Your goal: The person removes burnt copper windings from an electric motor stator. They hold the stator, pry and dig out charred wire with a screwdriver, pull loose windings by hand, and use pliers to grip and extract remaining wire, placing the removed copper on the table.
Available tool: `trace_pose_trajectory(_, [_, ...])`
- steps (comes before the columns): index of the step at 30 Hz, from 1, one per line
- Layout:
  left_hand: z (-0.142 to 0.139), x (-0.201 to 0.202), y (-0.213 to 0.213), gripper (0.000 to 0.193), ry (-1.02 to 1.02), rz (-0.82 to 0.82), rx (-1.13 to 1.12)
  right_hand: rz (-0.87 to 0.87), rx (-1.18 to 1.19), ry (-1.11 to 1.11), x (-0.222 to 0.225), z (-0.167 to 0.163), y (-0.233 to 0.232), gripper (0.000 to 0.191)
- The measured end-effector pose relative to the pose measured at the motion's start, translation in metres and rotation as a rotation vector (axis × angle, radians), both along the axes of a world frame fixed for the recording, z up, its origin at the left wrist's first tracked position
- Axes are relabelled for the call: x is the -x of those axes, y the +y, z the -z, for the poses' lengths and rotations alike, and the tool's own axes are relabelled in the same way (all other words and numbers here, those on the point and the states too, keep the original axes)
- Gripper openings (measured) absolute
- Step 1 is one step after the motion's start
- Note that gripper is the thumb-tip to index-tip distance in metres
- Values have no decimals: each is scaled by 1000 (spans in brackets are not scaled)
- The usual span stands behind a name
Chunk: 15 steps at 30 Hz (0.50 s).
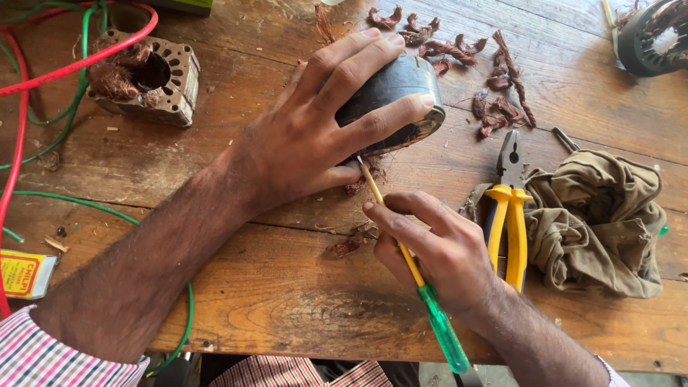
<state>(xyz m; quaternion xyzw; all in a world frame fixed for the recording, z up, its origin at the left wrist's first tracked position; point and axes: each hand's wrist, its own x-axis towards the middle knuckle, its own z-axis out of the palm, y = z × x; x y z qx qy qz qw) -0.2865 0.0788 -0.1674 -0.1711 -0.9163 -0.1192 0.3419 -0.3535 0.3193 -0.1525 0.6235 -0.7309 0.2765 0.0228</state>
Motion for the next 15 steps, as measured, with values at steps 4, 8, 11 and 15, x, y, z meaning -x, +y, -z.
trace_pose_trajectory(4, [-3,3,2,110,2,14,-20,-52,-17,59,3,1,2,48])
trace_pose_trajectory(8, [-4,5,2,111,0,1,0,-133,-53,215,8,2,6,51])
trace_pose_trajectory(11, [-2,6,1,111,-6,8,-3,-164,-56,289,11,3,8,53])
trace_pose_trajectory(15, [2,7,-1,108,6,-2,14,-151,-37,319,11,4,5,51])
